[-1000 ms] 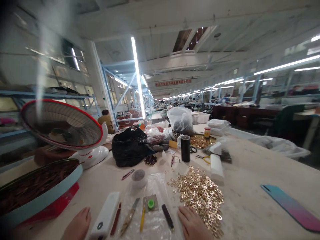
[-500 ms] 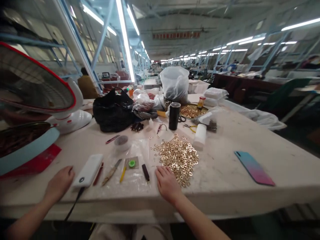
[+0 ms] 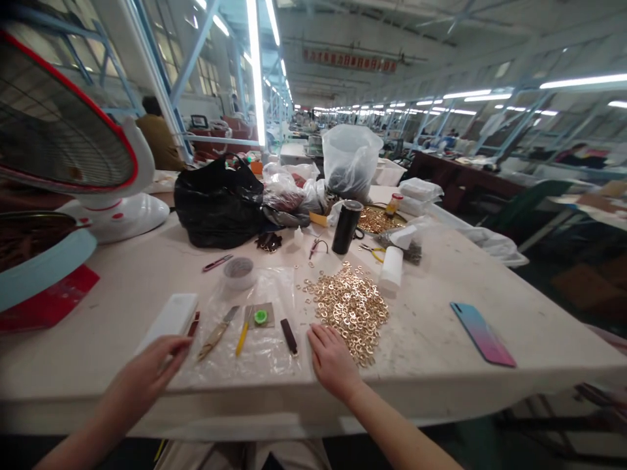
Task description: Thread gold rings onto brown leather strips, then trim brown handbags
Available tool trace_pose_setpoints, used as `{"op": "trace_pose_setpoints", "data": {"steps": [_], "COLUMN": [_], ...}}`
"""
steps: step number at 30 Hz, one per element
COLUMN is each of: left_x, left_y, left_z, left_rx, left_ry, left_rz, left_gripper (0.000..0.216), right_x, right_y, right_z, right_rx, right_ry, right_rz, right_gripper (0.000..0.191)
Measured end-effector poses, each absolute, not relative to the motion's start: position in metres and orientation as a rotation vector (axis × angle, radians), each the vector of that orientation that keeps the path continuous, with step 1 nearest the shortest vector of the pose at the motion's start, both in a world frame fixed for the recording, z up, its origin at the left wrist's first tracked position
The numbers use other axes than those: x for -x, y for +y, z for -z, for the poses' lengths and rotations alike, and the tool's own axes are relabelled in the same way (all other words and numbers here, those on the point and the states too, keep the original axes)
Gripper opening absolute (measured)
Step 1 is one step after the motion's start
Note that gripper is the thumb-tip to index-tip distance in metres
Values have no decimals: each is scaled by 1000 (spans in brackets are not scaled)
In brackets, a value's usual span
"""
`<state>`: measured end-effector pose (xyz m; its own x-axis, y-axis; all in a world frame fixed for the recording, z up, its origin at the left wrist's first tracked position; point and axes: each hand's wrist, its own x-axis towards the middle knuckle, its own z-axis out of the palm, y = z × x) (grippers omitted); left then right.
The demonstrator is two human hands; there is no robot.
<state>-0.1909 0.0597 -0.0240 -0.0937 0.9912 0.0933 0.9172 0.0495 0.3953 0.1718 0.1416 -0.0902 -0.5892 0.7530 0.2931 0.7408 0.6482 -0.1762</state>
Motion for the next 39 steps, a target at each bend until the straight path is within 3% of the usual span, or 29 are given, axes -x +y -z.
{"op": "trace_pose_setpoints", "data": {"steps": [2,6,11,16,23,27,34,39], "left_x": [151,105,102,111,76,67,74,64], "left_y": [67,97,117,109,84,82,75,74], "left_z": [26,37,50,47,35,38,50,56], "left_rx": [-2022,-2092,-2043,-1936,-1637,-1555,-1250,-1043], "left_ry": [1944,2057,2147,2208,1732,1691,1642,1499], "left_rz": [-376,-237,-214,-204,-762,-944,-1329,-1409], "left_gripper": [29,29,23,36,32,33,35,47], "right_x": [-171,-171,-171,-156,-115,-104,-114,-78], "right_y": [142,141,137,126,133,142,166,250], "right_z": [90,89,90,85,55,46,49,-10], "right_rx": [1190,1158,1069,1072,1566,1758,1607,1466], "right_ry": [-2542,-2516,-2421,-2276,-2405,-2402,-2025,-1882], "right_rz": [-39,-38,-80,-162,-308,-445,-1027,-1131], "right_gripper": [41,38,33,30,23,14,6,19]}}
